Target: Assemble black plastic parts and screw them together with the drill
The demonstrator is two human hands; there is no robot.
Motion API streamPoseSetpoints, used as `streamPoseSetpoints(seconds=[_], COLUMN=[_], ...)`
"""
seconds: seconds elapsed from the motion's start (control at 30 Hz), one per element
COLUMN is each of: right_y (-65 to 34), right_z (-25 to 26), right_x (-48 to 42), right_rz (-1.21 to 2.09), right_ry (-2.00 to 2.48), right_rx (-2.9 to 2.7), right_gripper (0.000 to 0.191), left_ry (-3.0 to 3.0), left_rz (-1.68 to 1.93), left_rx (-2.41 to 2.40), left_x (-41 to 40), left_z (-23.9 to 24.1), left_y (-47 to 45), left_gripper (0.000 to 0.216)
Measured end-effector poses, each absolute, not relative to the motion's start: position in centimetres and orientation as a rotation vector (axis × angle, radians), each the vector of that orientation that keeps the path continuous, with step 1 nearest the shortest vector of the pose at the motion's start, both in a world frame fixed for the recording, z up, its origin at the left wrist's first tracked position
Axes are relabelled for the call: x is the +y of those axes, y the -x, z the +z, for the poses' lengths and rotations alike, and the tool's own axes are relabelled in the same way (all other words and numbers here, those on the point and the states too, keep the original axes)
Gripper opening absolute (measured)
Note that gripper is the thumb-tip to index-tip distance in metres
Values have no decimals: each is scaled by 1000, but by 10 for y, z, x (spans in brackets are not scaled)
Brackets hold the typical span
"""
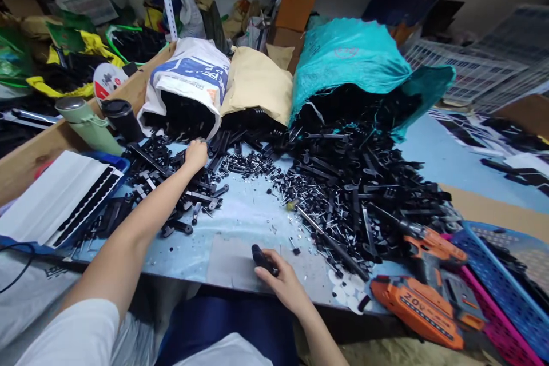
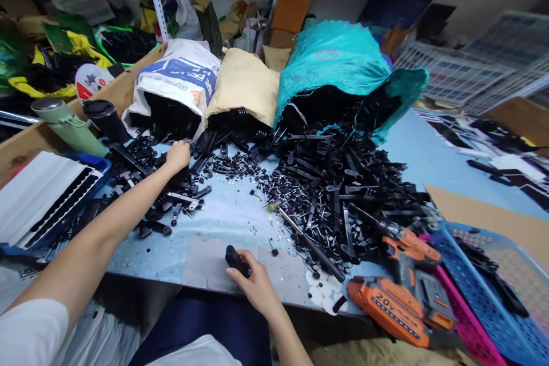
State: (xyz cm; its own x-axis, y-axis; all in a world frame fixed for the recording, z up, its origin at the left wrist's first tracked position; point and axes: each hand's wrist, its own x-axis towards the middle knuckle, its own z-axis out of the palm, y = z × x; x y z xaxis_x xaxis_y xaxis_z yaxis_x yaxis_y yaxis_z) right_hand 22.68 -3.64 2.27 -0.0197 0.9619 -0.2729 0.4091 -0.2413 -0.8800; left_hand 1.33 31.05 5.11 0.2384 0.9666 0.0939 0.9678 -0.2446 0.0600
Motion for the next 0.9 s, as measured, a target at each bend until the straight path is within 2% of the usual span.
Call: streamPoseSetpoints(seconds=[0.23, 0.43, 0.57, 0.7, 0.77, 0.9], right_y=[-219, -242, -277, -301, -301, -275], right_z=[16, 13, 11, 10, 13, 24], right_x=[-31, -32, -34, -36, -36, -26], right_rz=[1287, 1364, 1209, 913, 901, 1072], right_ry=[1650, 1643, 1775, 1908, 1850, 1579], right_rx=[-1336, -1206, -1131, -1062, -1012, -883], right_gripper=[42, 45, 44, 48, 50, 60], left_ry=[2584, 2670, 2753, 2744, 2729, 2890], left_rz=[134, 359, 377, 174, -9, -752], left_rx=[-1894, -1844, -1742, -1668, -1636, -1657], left_x=[370, 382, 371, 351, 330, 243], left_z=[42, 44, 45, 58, 67, 73], left_y=[-26, -7, -8, -14, -19, -37], left_gripper=[40, 41, 37, 29, 27, 20])
